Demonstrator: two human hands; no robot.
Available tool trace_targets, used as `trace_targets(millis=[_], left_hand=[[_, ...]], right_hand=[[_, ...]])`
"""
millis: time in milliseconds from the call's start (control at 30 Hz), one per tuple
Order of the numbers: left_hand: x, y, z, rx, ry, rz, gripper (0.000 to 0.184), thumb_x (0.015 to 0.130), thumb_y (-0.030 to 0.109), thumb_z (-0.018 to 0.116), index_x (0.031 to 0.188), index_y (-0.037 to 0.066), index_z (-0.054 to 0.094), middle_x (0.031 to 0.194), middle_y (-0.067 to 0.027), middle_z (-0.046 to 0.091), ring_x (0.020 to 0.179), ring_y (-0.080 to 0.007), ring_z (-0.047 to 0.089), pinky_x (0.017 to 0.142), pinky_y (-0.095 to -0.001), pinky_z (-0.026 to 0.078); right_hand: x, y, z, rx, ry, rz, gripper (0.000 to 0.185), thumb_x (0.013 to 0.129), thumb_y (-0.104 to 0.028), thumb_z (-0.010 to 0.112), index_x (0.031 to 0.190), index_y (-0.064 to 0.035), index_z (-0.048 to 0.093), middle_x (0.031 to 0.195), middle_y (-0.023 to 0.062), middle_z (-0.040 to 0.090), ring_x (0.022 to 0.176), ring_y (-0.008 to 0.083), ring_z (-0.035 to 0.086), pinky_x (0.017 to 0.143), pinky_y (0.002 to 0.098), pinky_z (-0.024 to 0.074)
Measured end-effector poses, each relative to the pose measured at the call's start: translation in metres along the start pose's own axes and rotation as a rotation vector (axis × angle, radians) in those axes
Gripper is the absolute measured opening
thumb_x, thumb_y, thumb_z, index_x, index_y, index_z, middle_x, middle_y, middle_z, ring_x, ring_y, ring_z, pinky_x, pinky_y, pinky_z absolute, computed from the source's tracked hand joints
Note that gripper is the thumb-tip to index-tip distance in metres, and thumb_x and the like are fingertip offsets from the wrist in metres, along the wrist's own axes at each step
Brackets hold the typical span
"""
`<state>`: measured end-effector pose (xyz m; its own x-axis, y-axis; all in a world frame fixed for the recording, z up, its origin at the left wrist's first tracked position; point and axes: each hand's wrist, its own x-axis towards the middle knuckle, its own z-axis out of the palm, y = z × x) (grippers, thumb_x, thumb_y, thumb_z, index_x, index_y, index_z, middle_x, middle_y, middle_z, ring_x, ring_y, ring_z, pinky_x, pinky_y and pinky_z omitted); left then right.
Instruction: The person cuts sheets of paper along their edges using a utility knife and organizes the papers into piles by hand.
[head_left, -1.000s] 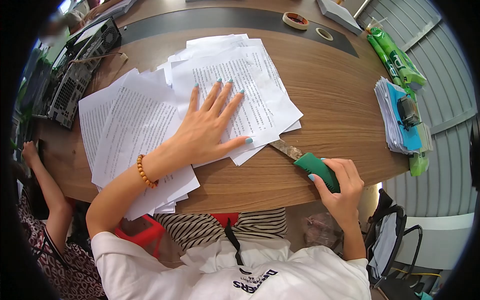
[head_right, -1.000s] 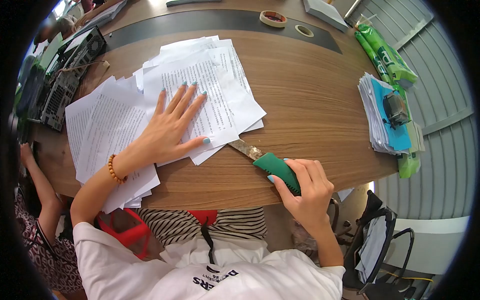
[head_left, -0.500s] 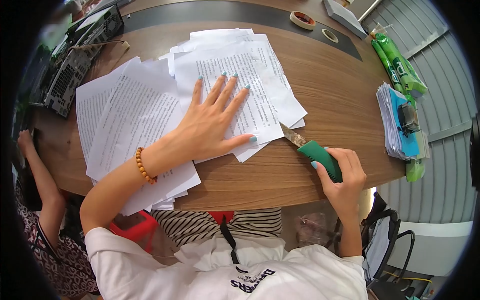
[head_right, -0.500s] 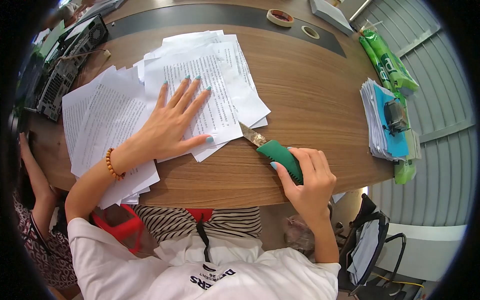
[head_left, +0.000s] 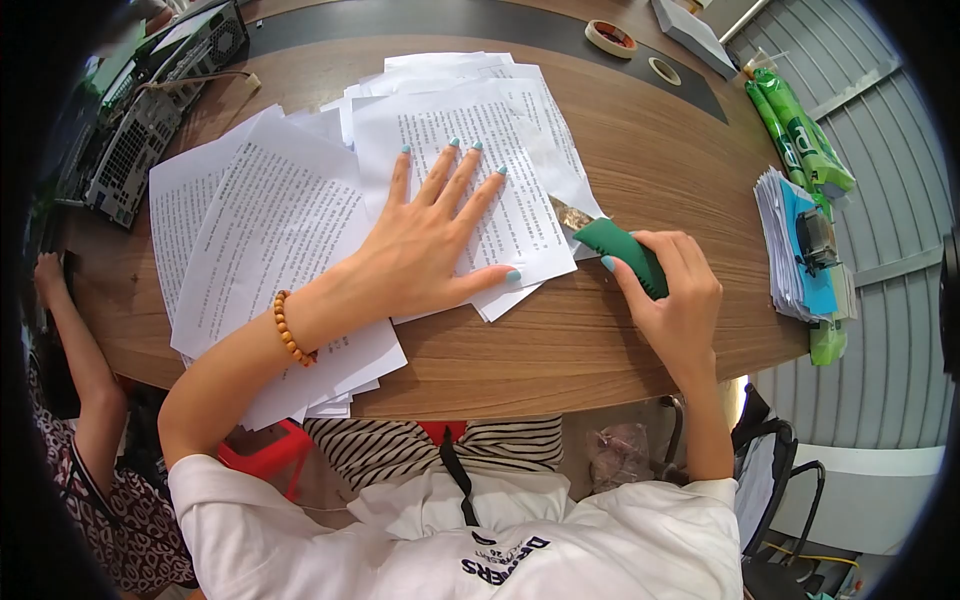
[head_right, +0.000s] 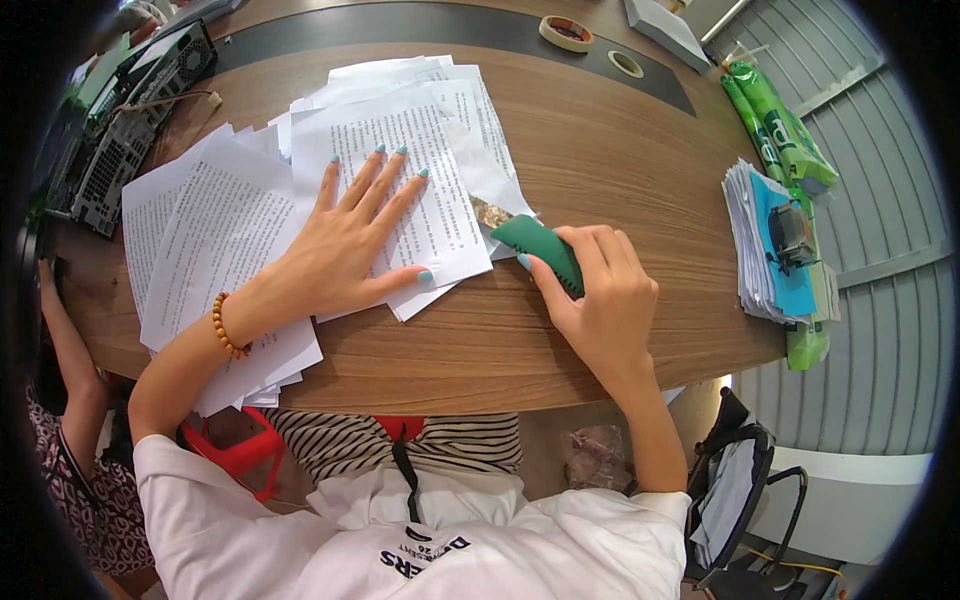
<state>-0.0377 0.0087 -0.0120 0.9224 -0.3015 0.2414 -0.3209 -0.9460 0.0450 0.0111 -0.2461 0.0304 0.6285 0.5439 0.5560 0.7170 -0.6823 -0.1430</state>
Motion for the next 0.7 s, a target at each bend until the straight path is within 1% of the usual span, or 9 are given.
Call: trace_targets(millis=[33, 200, 467, 700], left_hand=[[0.000, 0.001, -0.002, 0.010, -0.047, -0.016, 0.080, 0.085, 0.061, 0.038, 0.141, 0.005, 0.025, 0.144, -0.0239, 0.022, 0.135, -0.0393, 0.017, 0.107, -0.0587, 0.008], [0.000, 0.002, -0.004, 0.011, -0.044, -0.012, 0.080, 0.086, 0.061, 0.038, 0.141, 0.004, 0.025, 0.144, -0.0243, 0.023, 0.135, -0.0396, 0.018, 0.107, -0.0590, 0.009], [0.001, 0.002, -0.004, 0.030, -0.036, -0.007, 0.080, 0.086, 0.060, 0.039, 0.141, 0.004, 0.025, 0.143, -0.0243, 0.024, 0.134, -0.0398, 0.019, 0.106, -0.0595, 0.010], [0.000, 0.001, -0.005, 0.011, -0.043, 0.003, 0.079, 0.086, 0.059, 0.039, 0.141, 0.005, 0.024, 0.144, -0.0244, 0.024, 0.135, -0.0397, 0.019, 0.106, -0.0601, 0.010]], right_hand=[[0.004, 0.000, 0.002, -0.008, 0.000, -0.010, 0.023, 0.074, -0.021, 0.072, 0.087, -0.0060, 0.062, 0.080, 0.0046, 0.060, 0.071, 0.0208, 0.058, 0.055, 0.0328, 0.0473], [0.022, 0.010, 0.017, 0.007, -0.001, -0.027, 0.022, 0.074, -0.022, 0.071, 0.086, -0.0057, 0.062, 0.079, 0.0051, 0.060, 0.072, 0.0216, 0.059, 0.055, 0.0328, 0.0484], [0.062, 0.027, 0.040, 0.000, 0.002, -0.065, 0.026, 0.077, -0.029, 0.068, 0.085, -0.0055, 0.063, 0.077, 0.0066, 0.060, 0.071, 0.0226, 0.061, 0.055, 0.0347, 0.0494], [0.110, 0.046, 0.079, -0.003, 0.024, -0.059, 0.027, 0.078, -0.031, 0.067, 0.085, -0.0053, 0.064, 0.078, 0.0075, 0.061, 0.072, 0.0234, 0.062, 0.057, 0.0357, 0.0501]])
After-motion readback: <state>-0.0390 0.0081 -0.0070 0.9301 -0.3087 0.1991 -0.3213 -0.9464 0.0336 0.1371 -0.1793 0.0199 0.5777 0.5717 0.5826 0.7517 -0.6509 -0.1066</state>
